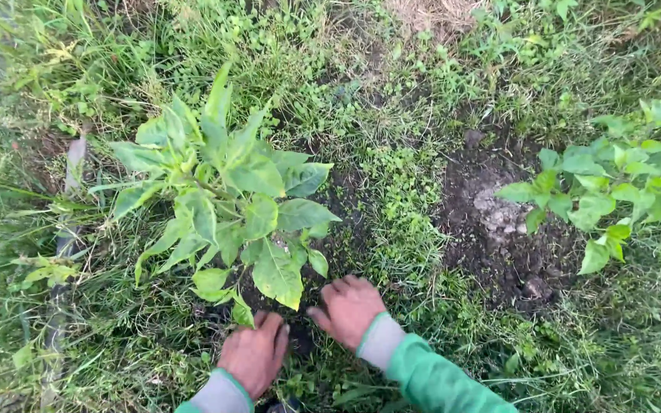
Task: Remove weeds and clear debris from around the base of plants in a garden.
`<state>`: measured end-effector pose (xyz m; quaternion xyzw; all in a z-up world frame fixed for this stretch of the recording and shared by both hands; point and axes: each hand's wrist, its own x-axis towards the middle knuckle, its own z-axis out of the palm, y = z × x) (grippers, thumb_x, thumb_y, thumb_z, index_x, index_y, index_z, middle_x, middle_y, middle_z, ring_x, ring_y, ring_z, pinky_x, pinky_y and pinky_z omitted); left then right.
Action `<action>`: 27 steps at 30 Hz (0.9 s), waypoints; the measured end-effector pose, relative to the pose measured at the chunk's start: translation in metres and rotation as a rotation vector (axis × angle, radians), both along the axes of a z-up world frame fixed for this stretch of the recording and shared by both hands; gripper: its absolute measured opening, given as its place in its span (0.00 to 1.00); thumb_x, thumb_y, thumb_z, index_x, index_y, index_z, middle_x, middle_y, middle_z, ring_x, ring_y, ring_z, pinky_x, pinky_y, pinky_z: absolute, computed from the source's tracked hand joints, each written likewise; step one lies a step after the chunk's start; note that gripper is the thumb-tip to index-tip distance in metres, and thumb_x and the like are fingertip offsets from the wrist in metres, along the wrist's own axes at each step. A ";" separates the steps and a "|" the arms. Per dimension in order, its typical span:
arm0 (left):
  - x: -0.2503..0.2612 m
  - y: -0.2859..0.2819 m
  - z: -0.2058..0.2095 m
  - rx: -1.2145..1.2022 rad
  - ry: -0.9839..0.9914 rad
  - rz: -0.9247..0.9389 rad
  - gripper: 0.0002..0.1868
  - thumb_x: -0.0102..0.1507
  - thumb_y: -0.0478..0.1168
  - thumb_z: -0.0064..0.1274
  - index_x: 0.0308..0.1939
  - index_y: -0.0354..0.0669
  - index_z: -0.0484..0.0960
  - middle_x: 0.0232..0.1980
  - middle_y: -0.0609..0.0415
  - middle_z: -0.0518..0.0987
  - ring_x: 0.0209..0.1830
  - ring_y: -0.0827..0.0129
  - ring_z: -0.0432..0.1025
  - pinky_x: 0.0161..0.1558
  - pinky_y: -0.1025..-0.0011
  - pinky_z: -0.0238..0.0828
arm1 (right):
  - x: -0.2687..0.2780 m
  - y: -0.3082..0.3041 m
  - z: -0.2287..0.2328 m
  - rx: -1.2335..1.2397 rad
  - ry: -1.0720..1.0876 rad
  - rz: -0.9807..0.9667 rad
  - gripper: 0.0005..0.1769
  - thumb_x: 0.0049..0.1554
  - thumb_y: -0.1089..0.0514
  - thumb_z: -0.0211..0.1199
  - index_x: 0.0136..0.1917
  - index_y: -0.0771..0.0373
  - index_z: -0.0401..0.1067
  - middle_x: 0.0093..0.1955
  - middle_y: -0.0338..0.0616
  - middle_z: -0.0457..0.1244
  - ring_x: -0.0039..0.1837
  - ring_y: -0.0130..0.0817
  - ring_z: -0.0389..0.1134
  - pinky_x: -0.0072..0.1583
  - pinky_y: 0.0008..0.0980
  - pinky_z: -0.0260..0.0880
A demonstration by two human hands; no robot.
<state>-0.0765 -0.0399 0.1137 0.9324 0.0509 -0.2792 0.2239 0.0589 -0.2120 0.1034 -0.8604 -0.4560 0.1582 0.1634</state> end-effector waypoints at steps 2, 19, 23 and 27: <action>0.014 -0.004 0.019 0.163 0.246 0.189 0.16 0.74 0.52 0.41 0.60 0.50 0.71 0.60 0.51 0.76 0.48 0.52 0.79 0.53 0.55 0.78 | -0.023 0.015 -0.026 -0.297 -0.046 0.024 0.34 0.54 0.27 0.62 0.44 0.62 0.75 0.43 0.49 0.68 0.48 0.48 0.71 0.54 0.47 0.69; -0.010 -0.005 -0.033 -0.146 -0.102 -0.421 0.32 0.65 0.47 0.49 0.67 0.28 0.66 0.77 0.35 0.58 0.78 0.47 0.50 0.73 0.49 0.41 | -0.004 -0.043 0.015 0.005 0.192 0.284 0.20 0.49 0.45 0.67 0.43 0.65 0.71 0.47 0.55 0.66 0.52 0.55 0.68 0.55 0.53 0.69; -0.011 0.004 -0.021 -0.126 0.211 -0.418 0.31 0.68 0.57 0.46 0.67 0.39 0.70 0.77 0.44 0.62 0.76 0.52 0.56 0.78 0.58 0.48 | -0.009 -0.073 -0.034 -0.297 0.430 0.421 0.13 0.50 0.57 0.59 0.50 0.58 0.75 0.54 0.48 0.66 0.59 0.49 0.69 0.61 0.48 0.70; -0.023 0.028 -0.033 -0.155 -0.073 -0.583 0.33 0.69 0.60 0.46 0.68 0.40 0.69 0.77 0.45 0.63 0.79 0.52 0.56 0.71 0.42 0.44 | 0.040 -0.087 0.050 -0.042 0.202 0.573 0.23 0.34 0.57 0.68 0.46 0.56 0.78 0.58 0.53 0.66 0.61 0.55 0.66 0.54 0.61 0.67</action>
